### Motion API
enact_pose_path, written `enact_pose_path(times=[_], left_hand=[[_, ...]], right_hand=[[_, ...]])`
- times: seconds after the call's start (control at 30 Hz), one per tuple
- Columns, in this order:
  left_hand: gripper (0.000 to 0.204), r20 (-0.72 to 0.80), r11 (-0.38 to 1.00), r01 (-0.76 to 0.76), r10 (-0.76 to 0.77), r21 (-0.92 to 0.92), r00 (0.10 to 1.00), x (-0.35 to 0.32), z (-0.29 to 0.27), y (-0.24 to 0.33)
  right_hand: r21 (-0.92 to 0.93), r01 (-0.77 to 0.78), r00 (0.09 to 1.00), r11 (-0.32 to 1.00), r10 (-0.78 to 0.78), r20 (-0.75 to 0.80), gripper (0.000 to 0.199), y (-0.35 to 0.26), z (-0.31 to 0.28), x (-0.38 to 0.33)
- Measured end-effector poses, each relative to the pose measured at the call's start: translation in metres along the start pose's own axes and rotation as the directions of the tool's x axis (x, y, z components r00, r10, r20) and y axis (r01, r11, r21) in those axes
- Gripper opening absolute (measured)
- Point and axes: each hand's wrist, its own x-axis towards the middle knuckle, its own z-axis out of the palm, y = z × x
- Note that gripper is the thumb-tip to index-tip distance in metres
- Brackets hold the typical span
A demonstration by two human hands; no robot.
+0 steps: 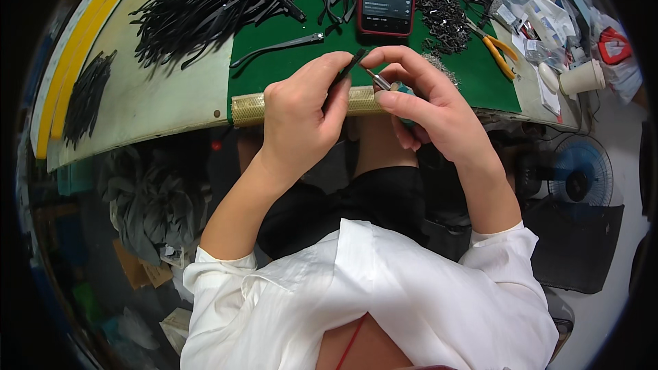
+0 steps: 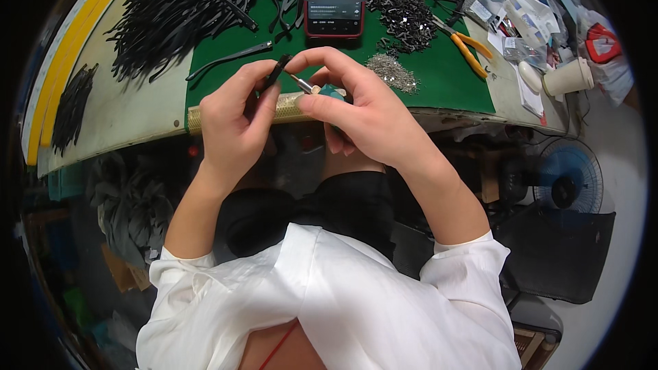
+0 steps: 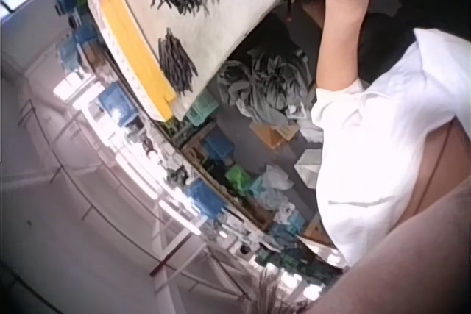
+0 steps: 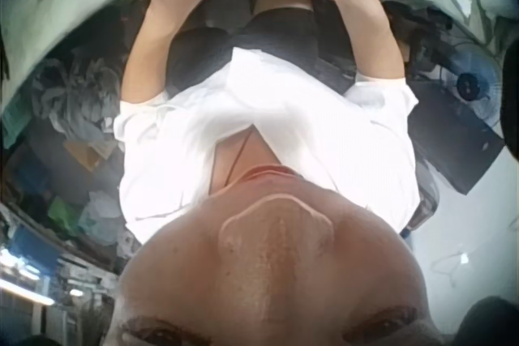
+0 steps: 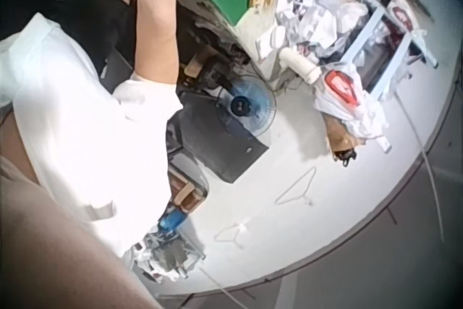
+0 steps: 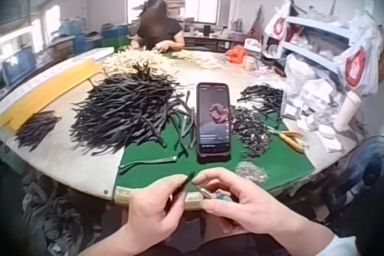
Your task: The person repeatedly picks up black cables and small metal connectors from a green workbench, inserts the connectors into the cable ends, and places the assembled units back on the table.
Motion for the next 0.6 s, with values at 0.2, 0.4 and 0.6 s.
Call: enact_pose_path(times=[0.2,0.4,0.6], left_hand=[[0.022,0.013,0.996,-0.046,0.045,0.073,0.999,0.002,-0.0035,0.0013],[0.023,0.013,0.998,-0.03,0.029,0.058,0.999,0.0024,-0.0049,0.0016],[0.023,0.013,0.997,-0.033,0.032,0.064,0.999,0.0023,-0.0047,0.0018]], right_hand=[[0.157,-0.11,0.994,0.981,0.11,0.009,0.031,-0.0062,0.0077,0.0003],[0.126,-0.049,0.999,0.991,0.05,-0.001,0.03,-0.0057,0.0109,0.0011],[0.112,-0.049,0.999,0.992,0.05,-0.003,0.03,-0.005,0.0107,0.0005]])
